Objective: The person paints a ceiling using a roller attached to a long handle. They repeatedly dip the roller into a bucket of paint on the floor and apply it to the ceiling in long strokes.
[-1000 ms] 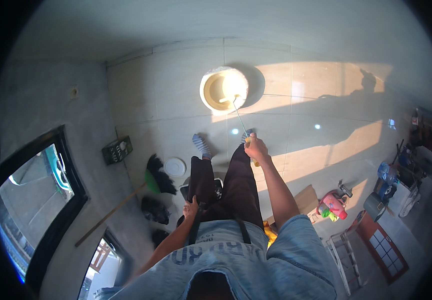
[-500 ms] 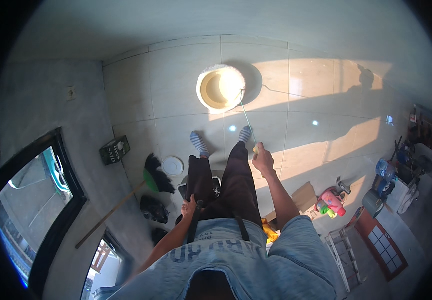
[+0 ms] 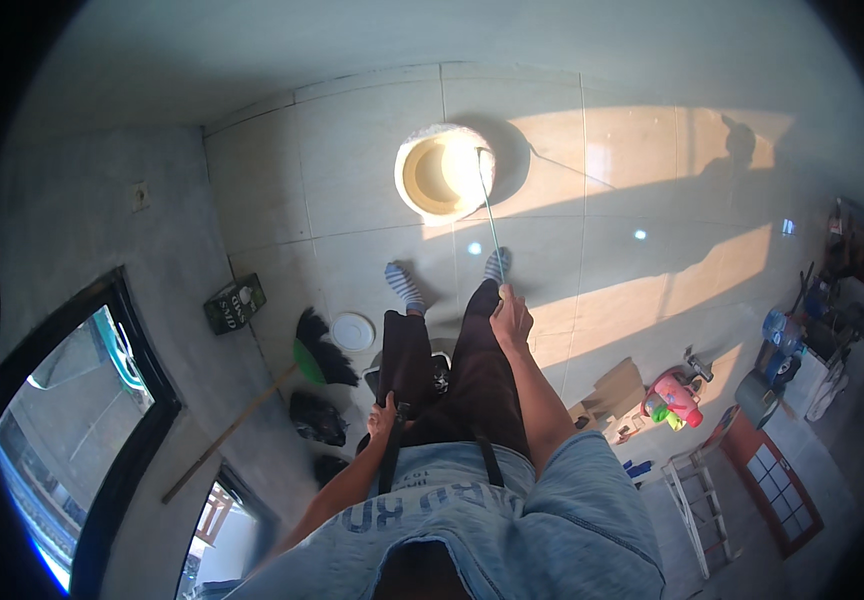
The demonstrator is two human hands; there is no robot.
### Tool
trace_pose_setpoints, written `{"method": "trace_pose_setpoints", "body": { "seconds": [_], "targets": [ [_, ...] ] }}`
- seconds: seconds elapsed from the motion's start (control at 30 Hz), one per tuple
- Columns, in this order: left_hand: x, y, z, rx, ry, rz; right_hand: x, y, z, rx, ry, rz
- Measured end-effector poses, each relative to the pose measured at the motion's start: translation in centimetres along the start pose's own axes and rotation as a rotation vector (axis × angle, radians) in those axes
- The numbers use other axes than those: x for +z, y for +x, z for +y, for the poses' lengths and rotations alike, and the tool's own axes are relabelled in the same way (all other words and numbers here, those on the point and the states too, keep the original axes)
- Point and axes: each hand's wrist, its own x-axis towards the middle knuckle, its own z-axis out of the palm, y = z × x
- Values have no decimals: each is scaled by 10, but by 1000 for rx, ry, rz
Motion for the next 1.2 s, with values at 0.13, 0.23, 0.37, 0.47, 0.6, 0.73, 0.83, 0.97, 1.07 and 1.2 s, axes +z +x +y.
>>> {"method": "trace_pose_setpoints", "body": {
  "seconds": [0.13,0.23,0.37,0.47,0.6,0.73,0.83,0.97,1.07,1.2],
  "targets": [
    [5,0,-5,21,25,29,6,17,3,-56,11,37],
    [0,2,-4,16,-4,-30,10,32,8,-128,50,56],
    [-8,-9,4,24,9,-5,6,46,8,-181,62,79],
    [-3,-5,1,30,17,13,0,45,10,-215,72,93],
    [16,10,-10,14,14,24,-7,34,20,-200,49,106],
    [16,9,-8,0,-8,13,-15,33,32,-158,18,111],
    [-1,-6,4,23,24,3,-22,31,44,-171,26,128],
    [-4,-9,-1,47,55,-13,-21,12,60,-100,16,128],
    [-6,-10,-1,63,47,-20,-13,-12,75,-35,-3,100],
    [-10,-11,-1,55,51,-28,0,-46,81,9,53,69]
  ]
}}
